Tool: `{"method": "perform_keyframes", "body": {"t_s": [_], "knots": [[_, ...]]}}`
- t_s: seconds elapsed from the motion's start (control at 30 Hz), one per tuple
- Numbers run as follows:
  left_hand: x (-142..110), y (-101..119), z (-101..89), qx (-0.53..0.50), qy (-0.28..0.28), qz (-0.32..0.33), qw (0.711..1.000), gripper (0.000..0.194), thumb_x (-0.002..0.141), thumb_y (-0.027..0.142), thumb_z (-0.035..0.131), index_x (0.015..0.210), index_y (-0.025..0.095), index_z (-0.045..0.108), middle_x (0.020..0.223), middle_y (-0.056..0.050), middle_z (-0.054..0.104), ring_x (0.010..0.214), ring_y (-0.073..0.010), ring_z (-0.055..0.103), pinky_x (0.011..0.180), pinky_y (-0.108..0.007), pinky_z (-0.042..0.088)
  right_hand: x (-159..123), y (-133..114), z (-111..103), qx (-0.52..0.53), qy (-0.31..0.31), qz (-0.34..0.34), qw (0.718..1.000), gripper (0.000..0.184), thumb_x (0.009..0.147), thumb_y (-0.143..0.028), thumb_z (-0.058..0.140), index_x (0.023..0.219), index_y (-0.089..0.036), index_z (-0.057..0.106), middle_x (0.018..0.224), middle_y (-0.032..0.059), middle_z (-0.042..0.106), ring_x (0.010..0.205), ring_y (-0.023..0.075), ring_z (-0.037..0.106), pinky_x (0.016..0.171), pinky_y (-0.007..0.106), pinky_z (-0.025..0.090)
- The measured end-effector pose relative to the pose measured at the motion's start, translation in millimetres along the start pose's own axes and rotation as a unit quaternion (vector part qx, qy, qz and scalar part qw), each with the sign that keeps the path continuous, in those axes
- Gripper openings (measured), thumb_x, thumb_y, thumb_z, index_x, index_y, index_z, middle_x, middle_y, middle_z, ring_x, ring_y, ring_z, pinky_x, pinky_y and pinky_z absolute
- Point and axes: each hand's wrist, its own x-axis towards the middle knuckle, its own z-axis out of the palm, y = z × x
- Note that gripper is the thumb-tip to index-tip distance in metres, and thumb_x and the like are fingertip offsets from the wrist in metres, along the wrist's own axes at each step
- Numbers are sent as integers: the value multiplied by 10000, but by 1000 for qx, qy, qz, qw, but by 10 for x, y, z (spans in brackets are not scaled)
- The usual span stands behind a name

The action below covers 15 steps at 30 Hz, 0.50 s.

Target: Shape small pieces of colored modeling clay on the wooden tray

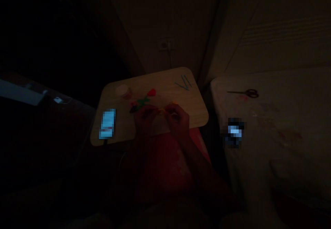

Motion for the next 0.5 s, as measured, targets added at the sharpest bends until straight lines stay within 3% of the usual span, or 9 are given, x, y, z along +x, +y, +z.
{"method": "perform_keyframes", "body": {"t_s": [0.23,0.5], "knots": [[16,-2,-16,-22,-41,38,998,337,807,514,853,742,194,771,777,-48,766,758,-170,726,731,-294,593,0,8,-12,-22,-4,-7,1000,145,876,-378,737,900,-235,726,910,38,741,795,169,667,644,265,521],[-5,-80,-11,-8,-52,26,998,292,723,408,933,802,190,754,813,-27,748,768,-144,703,741,-264,584,-11,0,10,0,0,-3,1000,167,872,-382,766,954,-238,745,929,39,744,825,169,670,675,272,533]]}}
